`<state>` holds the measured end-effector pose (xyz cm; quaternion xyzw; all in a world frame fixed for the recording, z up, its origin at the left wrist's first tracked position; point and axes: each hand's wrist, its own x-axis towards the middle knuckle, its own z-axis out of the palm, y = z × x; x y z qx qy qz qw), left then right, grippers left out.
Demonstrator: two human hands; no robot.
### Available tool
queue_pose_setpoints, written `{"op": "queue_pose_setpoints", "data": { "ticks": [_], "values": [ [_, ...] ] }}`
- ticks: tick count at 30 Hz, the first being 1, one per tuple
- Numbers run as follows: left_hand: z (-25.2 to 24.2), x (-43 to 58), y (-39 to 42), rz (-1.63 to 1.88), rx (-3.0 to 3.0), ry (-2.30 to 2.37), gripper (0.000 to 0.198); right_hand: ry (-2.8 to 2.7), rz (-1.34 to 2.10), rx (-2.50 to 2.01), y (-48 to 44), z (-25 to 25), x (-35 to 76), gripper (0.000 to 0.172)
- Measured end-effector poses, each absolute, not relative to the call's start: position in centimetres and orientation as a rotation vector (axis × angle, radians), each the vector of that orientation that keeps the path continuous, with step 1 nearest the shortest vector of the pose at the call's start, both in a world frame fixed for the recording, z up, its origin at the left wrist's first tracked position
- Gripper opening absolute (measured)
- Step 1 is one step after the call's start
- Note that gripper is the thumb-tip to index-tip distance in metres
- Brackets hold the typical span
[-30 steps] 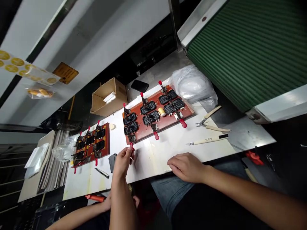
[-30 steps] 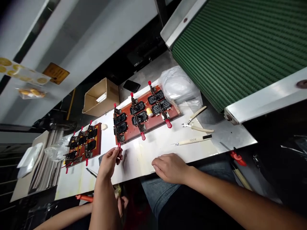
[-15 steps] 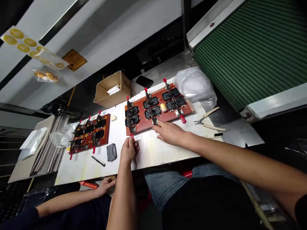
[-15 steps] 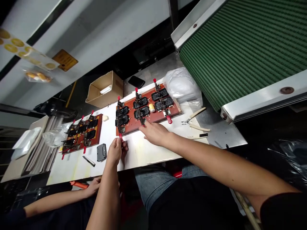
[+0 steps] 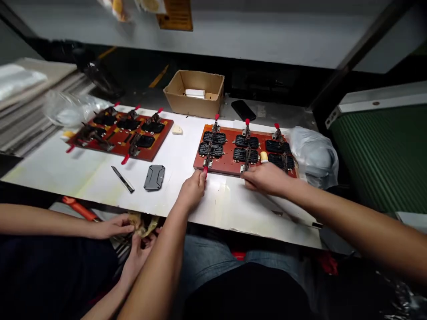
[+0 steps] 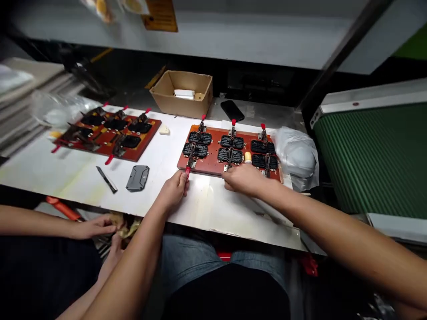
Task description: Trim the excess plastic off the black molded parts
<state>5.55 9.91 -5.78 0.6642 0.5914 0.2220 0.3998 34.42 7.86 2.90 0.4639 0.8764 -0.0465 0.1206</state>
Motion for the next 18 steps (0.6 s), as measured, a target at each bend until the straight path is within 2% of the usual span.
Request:
{"op": "queue_pose_setpoints", "data": {
  "ticks": [4,8,10,15,18],
  "values": [
    [-5.6,5.3,9.8,0.596,1.663,1.469,0.031,2.597,-0.350,1.375,11.4,7.5,34.9,0.027],
    [-5.4,5.0,9.8,0.663,1.630,1.426,0.036,2.402,-0.115,1.724,16.8,9.5,32.8,0.040],
    [-5.5,4.9,9.8,0.712,1.595,1.409,0.039,2.188,0.000,1.793,19.3,8.6,31.1,0.034],
    [-5.9,4.8,9.5,0.882,1.458,1.385,0.036,2.023,-0.063,1.692,21.3,5.8,28.1,0.019],
    [-6.1,4.6,8.7,1.018,1.326,1.370,0.026,2.104,-0.113,1.700,20.2,6.1,28.0,0.023]
  ]
}}
